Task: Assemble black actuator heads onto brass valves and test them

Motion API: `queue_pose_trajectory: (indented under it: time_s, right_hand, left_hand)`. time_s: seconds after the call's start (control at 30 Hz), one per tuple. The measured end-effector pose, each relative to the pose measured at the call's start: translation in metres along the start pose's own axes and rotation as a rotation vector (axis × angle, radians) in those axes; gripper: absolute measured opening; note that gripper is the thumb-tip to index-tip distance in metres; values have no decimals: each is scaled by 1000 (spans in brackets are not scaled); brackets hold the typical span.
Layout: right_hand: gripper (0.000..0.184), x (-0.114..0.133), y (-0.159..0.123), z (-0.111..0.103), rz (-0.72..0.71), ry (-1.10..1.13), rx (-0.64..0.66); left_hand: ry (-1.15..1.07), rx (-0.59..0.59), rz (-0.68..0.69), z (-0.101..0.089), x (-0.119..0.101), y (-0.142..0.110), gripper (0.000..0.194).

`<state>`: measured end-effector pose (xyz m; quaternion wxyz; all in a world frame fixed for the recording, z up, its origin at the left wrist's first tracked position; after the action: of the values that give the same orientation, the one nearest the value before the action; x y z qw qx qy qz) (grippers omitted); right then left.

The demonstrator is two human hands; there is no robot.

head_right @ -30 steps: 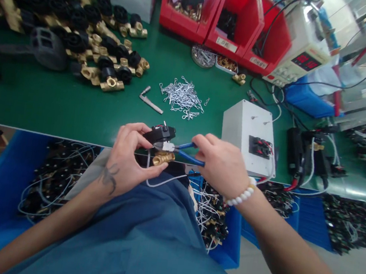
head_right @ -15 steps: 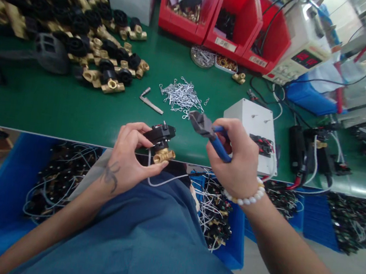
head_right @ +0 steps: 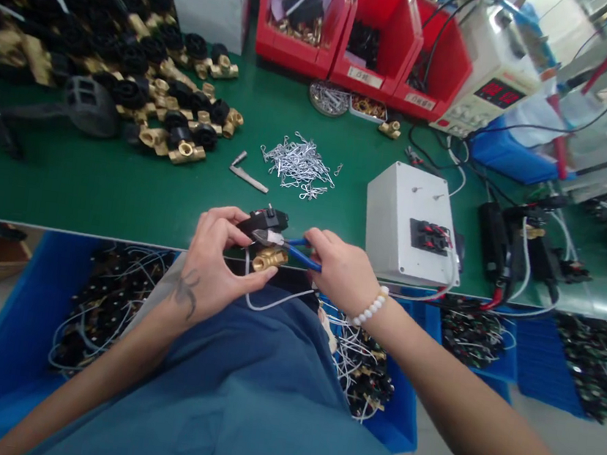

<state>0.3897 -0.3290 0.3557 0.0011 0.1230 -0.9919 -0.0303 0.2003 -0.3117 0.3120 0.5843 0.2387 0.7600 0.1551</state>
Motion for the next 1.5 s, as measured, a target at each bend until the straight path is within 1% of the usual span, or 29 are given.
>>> queue_pose_trajectory:
  time_s: [0.03, 0.1, 0.13, 0.2, 0.23, 0.3, 0.33, 0.37, 0.4, 0.43, 0.47, 0.5, 0.57, 0.6, 0.63, 0.67, 0.73, 0.83, 0.9, 0.97, 1.1, 1.2, 1.37, 1.5]
  right_hand:
    - [16, -1, 0, 2, 17, 22, 2]
    - [16, -8, 0, 1, 119, 101, -86]
    - [19, -14, 0, 2, 177, 132, -126]
    - [35, -25, 0, 11, 263, 131, -149]
    - [43, -29, 1, 18, 276, 92, -133]
    - [53, -33, 5, 33, 244, 9, -81]
    - [57, -33, 6, 38, 227, -8, -76]
    - [59, -32, 7, 39, 221, 10, -97]
    - [62, -30, 8, 36, 225, 78, -139]
    - [65, -26, 8, 32, 233, 209, -178]
    - [68, -21, 7, 27, 240, 399, -190]
    - [70, -13, 6, 22, 235, 633, -159]
    - [70, 10, 4, 16, 193, 1135, 8]
    - [68, 22, 2, 13, 176, 1329, 72]
    - [66, 30, 1, 9, 167, 1472, 94]
    - [64, 35, 0, 6, 164, 1568, 78]
    - [60, 38, -2, 2, 162, 1664, -5]
    - [57, 35, -4, -1, 133, 1692, -64]
    - [55, 31, -6, -4, 120, 1665, -74]
    - [53, 28, -9, -10, 123, 1621, -79]
    - [49, 24, -12, -19, 141, 1567, -100]
    - [47, 23, -11, -20, 168, 1549, -125]
    - [46, 24, -9, -19, 195, 1587, -142]
    - [46, 28, -9, -19, 215, 1591, -126]
  left_hand:
    - [-6, 9, -2, 0, 0, 0, 40]
    - [-29, 32, -23, -1, 2, 1, 40]
    - [-41, 40, -40, -2, 2, 2, 41]
    - [-57, 21, -68, -6, 2, 3, 44]
    - [-62, 1, -73, -8, 0, 4, 46]
    - [-68, -30, -62, -14, -5, 6, 51]
    - [-66, -32, -45, -17, -9, 7, 52]
    - [-59, -27, -19, -19, -15, 9, 53]
    - [-45, -16, 14, -21, -20, 11, 55]
    - [-23, -4, 58, -22, -27, 13, 56]
    - [2, 8, 109, -23, -34, 15, 57]
    - [27, 24, 161, -23, -41, 16, 57]
    - [69, 55, 250, -22, -54, 19, 57]
    - [87, 68, 284, -21, -60, 20, 55]
    - [99, 80, 310, -21, -64, 21, 54]
    - [104, 96, 325, -20, -68, 22, 52]
    - [80, 132, 340, -18, -72, 23, 49]
    - [14, 149, 324, -18, -75, 23, 34]
    - [32, 117, 313, -17, -76, 22, 21]
    - [72, 81, 314, -15, -78, 20, 15]
    - [81, -11, 313, -9, -81, 18, 11]
    - [55, -76, 295, -4, -80, 17, 9]
    - [20, -136, 269, -2, -77, 15, 9]
    - [56, -166, 268, -3, -78, 11, 10]
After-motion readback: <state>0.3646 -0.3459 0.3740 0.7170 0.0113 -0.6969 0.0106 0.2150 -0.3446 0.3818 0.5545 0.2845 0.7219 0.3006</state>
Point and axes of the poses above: each hand's wrist, its own y-axis towards the middle knuckle, its own z-axis out of the palm, x = y × z, the point moved 5 cm from there along y, towards the middle knuckle, and after that the axes turned 9 degrees about -y, right-handed, at the moved point
